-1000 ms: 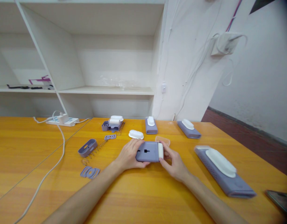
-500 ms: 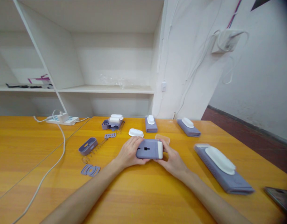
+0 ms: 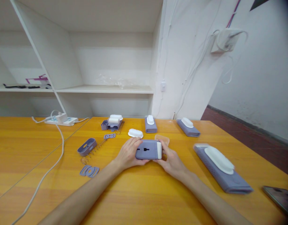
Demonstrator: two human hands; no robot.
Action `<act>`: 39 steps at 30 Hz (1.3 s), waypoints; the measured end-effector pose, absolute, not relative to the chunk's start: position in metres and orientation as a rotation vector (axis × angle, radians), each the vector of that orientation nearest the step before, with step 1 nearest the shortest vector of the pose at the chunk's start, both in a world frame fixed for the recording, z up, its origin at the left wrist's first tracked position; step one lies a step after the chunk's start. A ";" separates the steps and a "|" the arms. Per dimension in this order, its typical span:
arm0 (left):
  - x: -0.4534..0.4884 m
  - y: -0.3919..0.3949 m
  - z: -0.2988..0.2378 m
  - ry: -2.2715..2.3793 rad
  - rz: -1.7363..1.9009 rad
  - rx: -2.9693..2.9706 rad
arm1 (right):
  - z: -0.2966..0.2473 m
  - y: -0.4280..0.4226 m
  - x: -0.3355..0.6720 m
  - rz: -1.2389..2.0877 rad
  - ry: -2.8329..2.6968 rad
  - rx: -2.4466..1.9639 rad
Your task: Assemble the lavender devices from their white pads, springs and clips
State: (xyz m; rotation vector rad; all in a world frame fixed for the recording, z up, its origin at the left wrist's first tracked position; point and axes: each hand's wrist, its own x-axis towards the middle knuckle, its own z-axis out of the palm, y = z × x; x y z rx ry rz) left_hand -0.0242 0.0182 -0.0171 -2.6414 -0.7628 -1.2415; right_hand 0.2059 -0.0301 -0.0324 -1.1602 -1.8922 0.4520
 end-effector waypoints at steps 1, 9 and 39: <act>-0.024 0.018 -0.017 -0.764 -1.241 -2.636 | -0.032 -0.030 0.206 0.464 -1.890 -1.164; -0.025 0.020 -0.017 -0.714 -1.189 -2.620 | -0.032 -0.030 0.205 0.449 -1.905 -1.174; -0.024 0.021 -0.019 -0.948 -1.606 -2.569 | -0.026 -0.015 0.224 -0.284 -1.406 -1.585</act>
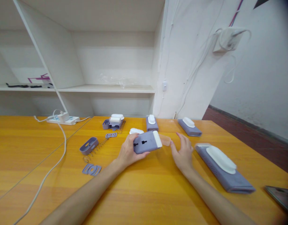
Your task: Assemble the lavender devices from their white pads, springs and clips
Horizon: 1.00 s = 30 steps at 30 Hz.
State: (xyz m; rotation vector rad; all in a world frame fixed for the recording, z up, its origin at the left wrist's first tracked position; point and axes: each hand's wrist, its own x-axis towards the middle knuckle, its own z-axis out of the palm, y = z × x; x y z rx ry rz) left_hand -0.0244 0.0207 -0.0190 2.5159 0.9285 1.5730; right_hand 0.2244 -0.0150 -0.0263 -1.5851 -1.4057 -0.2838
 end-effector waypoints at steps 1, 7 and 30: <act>-0.025 0.021 -0.019 0.960 1.568 2.497 | -0.029 -0.013 0.224 -0.269 -1.441 -1.612; -0.024 0.019 -0.017 1.079 1.508 2.444 | -0.046 -0.002 0.224 -0.072 -1.626 -1.829; -0.022 0.017 -0.015 1.200 1.476 2.434 | -0.028 -0.006 0.223 0.257 -1.417 -1.386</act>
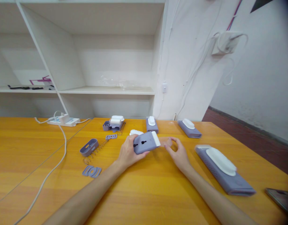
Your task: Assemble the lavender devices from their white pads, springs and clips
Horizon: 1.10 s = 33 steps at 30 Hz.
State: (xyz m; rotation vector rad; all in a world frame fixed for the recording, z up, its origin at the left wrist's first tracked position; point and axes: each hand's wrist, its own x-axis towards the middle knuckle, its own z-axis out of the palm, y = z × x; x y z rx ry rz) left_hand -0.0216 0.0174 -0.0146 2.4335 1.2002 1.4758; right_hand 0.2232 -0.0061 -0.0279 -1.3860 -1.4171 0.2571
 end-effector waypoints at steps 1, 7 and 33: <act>-0.022 0.018 -0.015 1.213 1.491 2.429 | -0.026 -0.008 0.223 0.347 -1.395 -1.301; -0.022 0.019 -0.015 1.241 1.539 2.449 | -0.019 -0.017 0.221 0.609 -1.319 -1.108; -0.024 0.017 -0.014 0.722 1.431 2.841 | -0.016 -0.035 0.186 0.697 -1.152 -1.117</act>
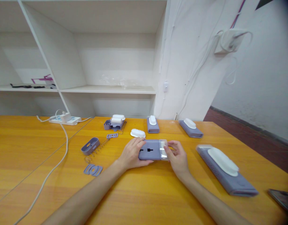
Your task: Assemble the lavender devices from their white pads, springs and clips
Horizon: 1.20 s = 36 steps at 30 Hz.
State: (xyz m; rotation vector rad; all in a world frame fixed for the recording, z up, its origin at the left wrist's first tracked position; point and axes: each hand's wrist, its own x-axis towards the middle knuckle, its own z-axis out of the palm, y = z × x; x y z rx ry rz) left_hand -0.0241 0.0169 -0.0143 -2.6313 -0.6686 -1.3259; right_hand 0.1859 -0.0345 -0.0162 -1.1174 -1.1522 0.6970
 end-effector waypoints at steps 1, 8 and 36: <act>-0.024 0.017 -0.014 -0.682 -1.336 -2.632 | -0.016 -0.036 0.186 0.697 -1.174 -1.127; -0.023 0.017 -0.012 -0.957 -1.514 -2.578 | -0.011 -0.044 0.189 0.679 -1.392 -1.091; -0.015 0.010 -0.008 -1.316 -1.253 -2.661 | -0.023 -0.030 0.189 0.558 -1.605 -1.353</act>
